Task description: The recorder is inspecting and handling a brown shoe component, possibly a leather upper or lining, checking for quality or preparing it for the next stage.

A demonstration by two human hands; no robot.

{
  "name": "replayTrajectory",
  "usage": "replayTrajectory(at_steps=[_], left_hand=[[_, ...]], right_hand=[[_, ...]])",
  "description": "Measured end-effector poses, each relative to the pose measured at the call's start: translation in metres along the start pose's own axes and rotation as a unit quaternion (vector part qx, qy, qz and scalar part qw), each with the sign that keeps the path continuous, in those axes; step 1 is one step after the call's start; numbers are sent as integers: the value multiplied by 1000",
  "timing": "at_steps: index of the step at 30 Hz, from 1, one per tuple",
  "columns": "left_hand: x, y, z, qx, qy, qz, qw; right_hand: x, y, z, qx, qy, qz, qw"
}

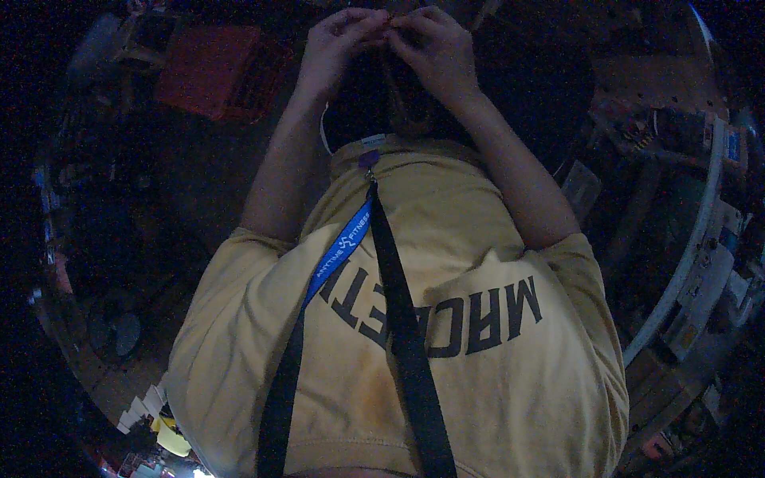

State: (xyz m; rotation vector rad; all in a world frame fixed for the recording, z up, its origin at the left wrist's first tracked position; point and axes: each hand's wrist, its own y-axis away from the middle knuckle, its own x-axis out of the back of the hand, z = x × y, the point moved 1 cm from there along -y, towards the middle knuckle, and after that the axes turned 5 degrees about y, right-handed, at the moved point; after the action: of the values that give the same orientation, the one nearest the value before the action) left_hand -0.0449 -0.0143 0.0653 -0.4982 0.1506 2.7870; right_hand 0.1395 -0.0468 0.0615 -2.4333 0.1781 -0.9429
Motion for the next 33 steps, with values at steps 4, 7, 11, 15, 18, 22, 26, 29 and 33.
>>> replayTrajectory(at_steps=[4, 7, 11, 15, 18, 22, 26, 29, 33], left_hand=[[-8, 6, 24, 2, -121, -12, 993], [-2, 5, 19, -19, -114, -38, 993], [-2, 4, 19, -24, -131, -42, 990], [4, 1, 10, 19, -32, -35, 999], [-1, 2, 15, 35, -29, -18, 999], [2, 0, 16, 10, -89, -40, 995], [4, 0, 13, -7, -98, -42, 994], [2, 1, 14, -33, -181, -34, 982], [2, 2, 11, 12, -43, -20, 999]], right_hand=[[1, -1, 2, 26, 49, -2, 998], [3, -2, -2, 28, 24, -5, 999], [2, -1, -2, 3, -1, -2, 1000], [2, -2, -2, 20, -22, 0, 1000], [1, -1, 0, 40, 5, 3, 999], [0, -1, 0, 29, -12, 13, 999], [1, -1, -2, 40, -6, 9, 999], [0, -1, 1, 37, -23, 13, 999], [2, 1, 1, 16, 27, -7, 999]])
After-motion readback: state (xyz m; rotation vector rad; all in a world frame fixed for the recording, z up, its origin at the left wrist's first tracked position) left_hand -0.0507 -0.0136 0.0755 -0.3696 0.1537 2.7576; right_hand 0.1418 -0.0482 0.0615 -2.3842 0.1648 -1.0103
